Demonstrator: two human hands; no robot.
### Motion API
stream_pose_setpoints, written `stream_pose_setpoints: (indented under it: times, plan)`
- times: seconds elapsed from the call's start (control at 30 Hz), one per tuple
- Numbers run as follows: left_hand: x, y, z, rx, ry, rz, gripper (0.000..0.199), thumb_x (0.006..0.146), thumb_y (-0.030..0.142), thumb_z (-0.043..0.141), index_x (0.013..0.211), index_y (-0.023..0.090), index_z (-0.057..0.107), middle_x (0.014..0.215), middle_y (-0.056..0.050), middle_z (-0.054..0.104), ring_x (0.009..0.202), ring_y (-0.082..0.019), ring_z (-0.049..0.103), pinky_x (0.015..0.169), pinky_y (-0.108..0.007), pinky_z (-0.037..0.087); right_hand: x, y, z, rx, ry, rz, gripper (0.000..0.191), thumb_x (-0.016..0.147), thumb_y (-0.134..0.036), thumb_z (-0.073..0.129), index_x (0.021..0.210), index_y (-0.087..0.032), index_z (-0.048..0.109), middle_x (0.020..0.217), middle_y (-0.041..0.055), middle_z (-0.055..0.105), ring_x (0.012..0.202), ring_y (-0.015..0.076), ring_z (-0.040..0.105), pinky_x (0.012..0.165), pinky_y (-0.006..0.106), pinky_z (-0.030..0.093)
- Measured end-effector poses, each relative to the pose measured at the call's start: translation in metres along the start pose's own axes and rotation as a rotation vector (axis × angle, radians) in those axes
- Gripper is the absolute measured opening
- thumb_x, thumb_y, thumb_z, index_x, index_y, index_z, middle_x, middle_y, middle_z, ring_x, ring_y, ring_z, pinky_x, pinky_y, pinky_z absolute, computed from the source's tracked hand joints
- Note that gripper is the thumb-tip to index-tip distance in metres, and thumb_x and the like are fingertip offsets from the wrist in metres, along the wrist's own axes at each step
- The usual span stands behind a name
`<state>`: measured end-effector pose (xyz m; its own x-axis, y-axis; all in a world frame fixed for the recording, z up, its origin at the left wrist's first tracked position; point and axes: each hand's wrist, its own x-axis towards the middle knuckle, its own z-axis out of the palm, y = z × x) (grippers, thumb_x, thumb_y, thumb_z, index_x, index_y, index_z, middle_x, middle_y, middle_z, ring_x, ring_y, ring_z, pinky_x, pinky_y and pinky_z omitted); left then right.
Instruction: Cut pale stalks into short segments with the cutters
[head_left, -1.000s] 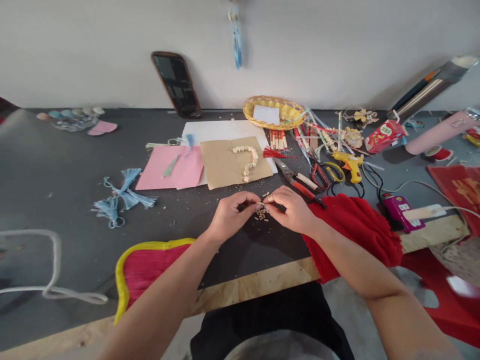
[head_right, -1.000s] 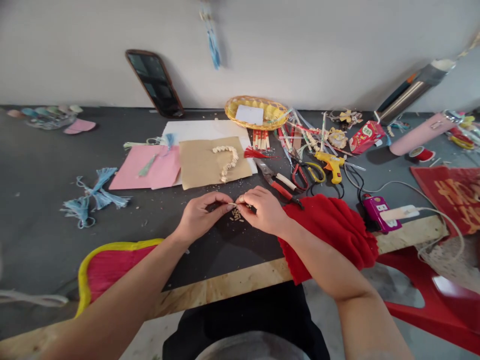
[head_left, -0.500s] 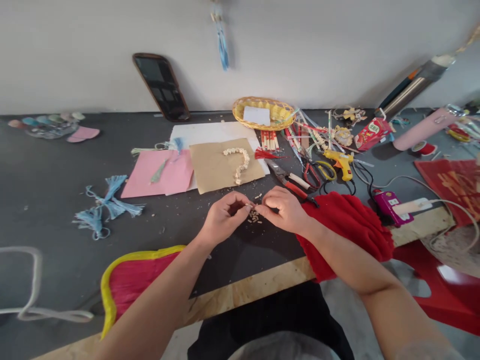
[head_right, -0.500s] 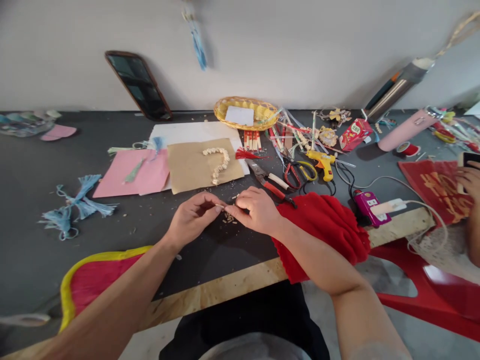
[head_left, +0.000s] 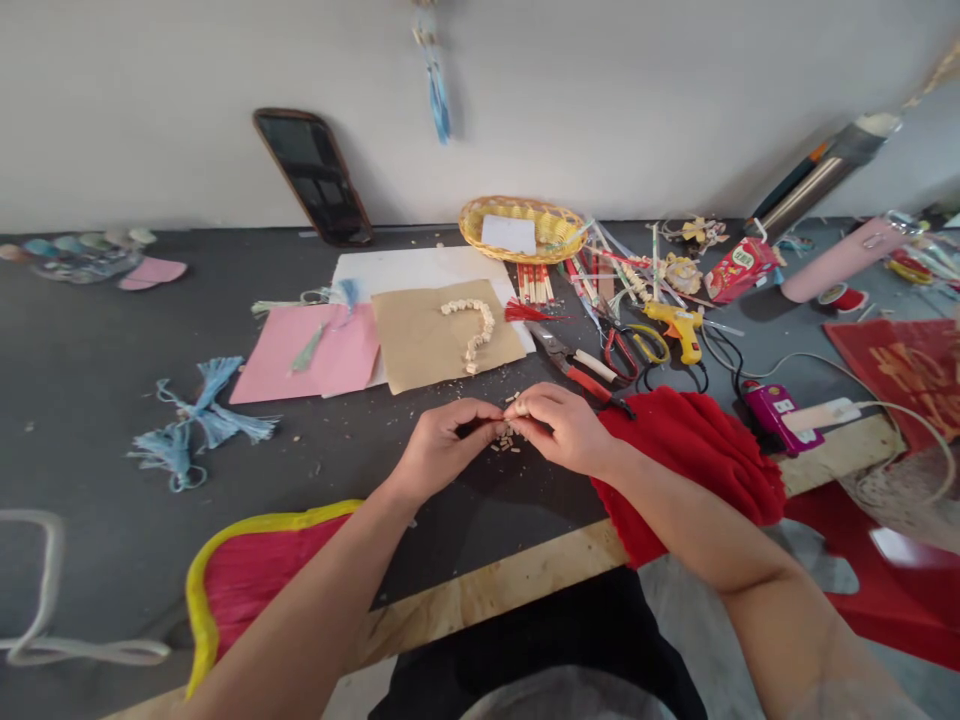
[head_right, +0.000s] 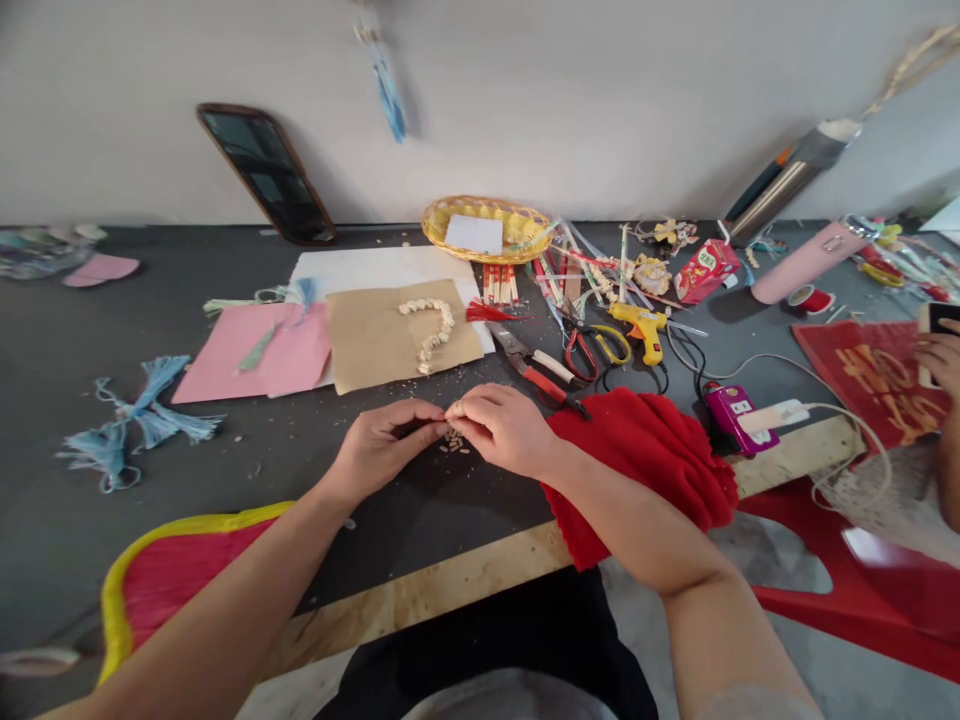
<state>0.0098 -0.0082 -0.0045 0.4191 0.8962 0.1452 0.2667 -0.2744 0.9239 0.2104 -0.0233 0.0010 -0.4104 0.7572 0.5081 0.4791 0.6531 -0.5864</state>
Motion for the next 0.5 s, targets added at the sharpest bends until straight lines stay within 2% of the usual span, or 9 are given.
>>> stream_pose_setpoints:
  times: [0.27, 0.5]
  plan:
    - [-0.0007, 0.0025, -0.0018, 0.11, 0.002, 0.14, 0.01, 0.085, 0.026, 0.064, 0.09, 0.021, 0.071, 0.087, -0.005, 0.072, 0.082, -0.017, 0.066, 0.076, -0.029, 0.051, 0.0013, -0.0008, -0.0009, 0.031, 0.019, 0.066, 0.012, 0.094, -0.022, 0.051, 0.089, -0.021, 0.062, 0.087, 0.0061, 0.069, 0.085, 0.0165, 0.066, 0.08, 0.032, 0.055]
    - [0.0003, 0.0047, -0.0011, 0.113, 0.03, 0.193, 0.007, 0.085, 0.024, 0.063, 0.086, 0.02, 0.069, 0.086, -0.006, 0.07, 0.082, -0.017, 0.065, 0.077, -0.029, 0.051, 0.0009, -0.0009, 0.0016, 0.053, 0.023, 0.033, 0.01, 0.095, -0.022, 0.051, 0.089, -0.021, 0.06, 0.085, 0.0052, 0.069, 0.083, 0.016, 0.066, 0.079, 0.031, 0.054]
